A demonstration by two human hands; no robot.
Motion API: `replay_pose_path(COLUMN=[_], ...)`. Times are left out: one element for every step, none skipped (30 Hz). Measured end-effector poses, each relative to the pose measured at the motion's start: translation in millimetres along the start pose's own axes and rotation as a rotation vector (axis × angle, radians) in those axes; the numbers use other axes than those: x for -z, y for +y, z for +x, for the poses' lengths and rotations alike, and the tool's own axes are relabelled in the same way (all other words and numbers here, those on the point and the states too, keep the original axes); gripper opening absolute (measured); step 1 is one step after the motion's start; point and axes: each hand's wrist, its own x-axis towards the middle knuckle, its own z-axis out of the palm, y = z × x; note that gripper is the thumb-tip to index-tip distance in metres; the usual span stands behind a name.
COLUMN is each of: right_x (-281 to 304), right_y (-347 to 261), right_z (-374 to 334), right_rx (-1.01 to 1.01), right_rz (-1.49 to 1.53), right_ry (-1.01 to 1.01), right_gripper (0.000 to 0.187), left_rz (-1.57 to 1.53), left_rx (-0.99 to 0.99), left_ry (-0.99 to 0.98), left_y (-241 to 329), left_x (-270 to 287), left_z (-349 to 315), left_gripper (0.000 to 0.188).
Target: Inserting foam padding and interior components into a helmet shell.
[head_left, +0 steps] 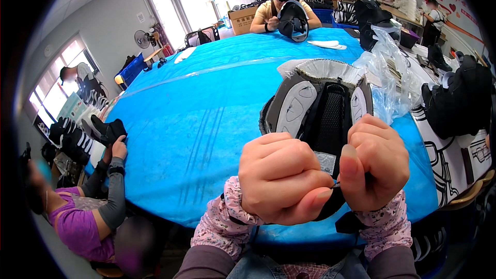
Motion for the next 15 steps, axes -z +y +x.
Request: replay_pose_path(right_x=[0.2, 0.5, 0.9, 0.8, -0.1, -1.5, -2.3, -2.4, -2.4, -2.4, -2.3, -1.9, -1.2, -0.9, -0.7], right_y=[-0.2, -0.4, -0.6, -0.7, -0.7, -0.6, -0.6, -0.6, -0.5, -0.3, -0.7, -1.5, -2.2, -2.3, -2.4], right_z=[0.0, -0.1, -0.3, -0.4, -0.9, -1.6, -1.9, -2.2, -2.6, -2.8, -2.9, -3.0, -2.8, -2.5, -2.1], right_rx=[0.000, 0.000, -0.003, -0.006, -0.007, -0.013, -0.018, -0.019, -0.023, -0.026, -0.026, -0.044, -0.062, -0.063, -0.063], right_rz=[-0.002, -0.002, -0.005, -0.006, -0.005, 0.007, 0.019, 0.020, 0.027, 0.036, 0.037, 0.047, 0.055, 0.054, 0.055], right_ry=[0.000, -0.001, -0.006, -0.010, -0.011, 0.013, 0.036, 0.034, 0.044, 0.053, 0.052, 0.054, 0.056, 0.056, 0.062], right_gripper=[0.032, 0.032, 0.032, 0.031, 0.031, 0.030, 0.029, 0.029, 0.027, 0.026, 0.026, 0.025, 0.024, 0.024, 0.024], left_rz=[0.003, 0.006, 0.005, 0.000, -0.005, -0.005, -0.005, -0.006, -0.006, -0.016, -0.026, -0.026, -0.041, -0.056, -0.057], left_rx=[0.000, 0.001, 0.001, 0.006, 0.011, 0.013, 0.013, 0.014, 0.016, 0.019, 0.022, 0.023, 0.019, 0.015, 0.015], left_ry=[-0.001, -0.001, -0.001, 0.007, 0.014, 0.014, 0.022, 0.029, 0.030, 0.035, 0.039, 0.040, 0.067, 0.094, 0.093], left_y=[0.1, 0.2, 0.3, 0.5, 0.6, 0.7, 0.7, 0.7, 0.6, 0.3, 0.0, -0.8, -2.0, -2.7, -2.9], left_x=[0.1, 0.1, -0.1, -0.2, -0.3, -0.2, -0.2, -0.2, -0.3, -0.6, -1.1, -2.1, -3.7, -5.5, -7.7], left_z=[0.1, 0.1, -0.1, -0.4, -0.8, -0.9, -0.6, -0.5, -0.8, -1.2, -1.7, -2.9, -4.4, -5.4, -5.7], left_gripper=[0.015, 0.015, 0.015, 0.014, 0.014, 0.014, 0.014, 0.013, 0.013, 0.014, 0.014, 0.014, 0.015, 0.016, 0.016])
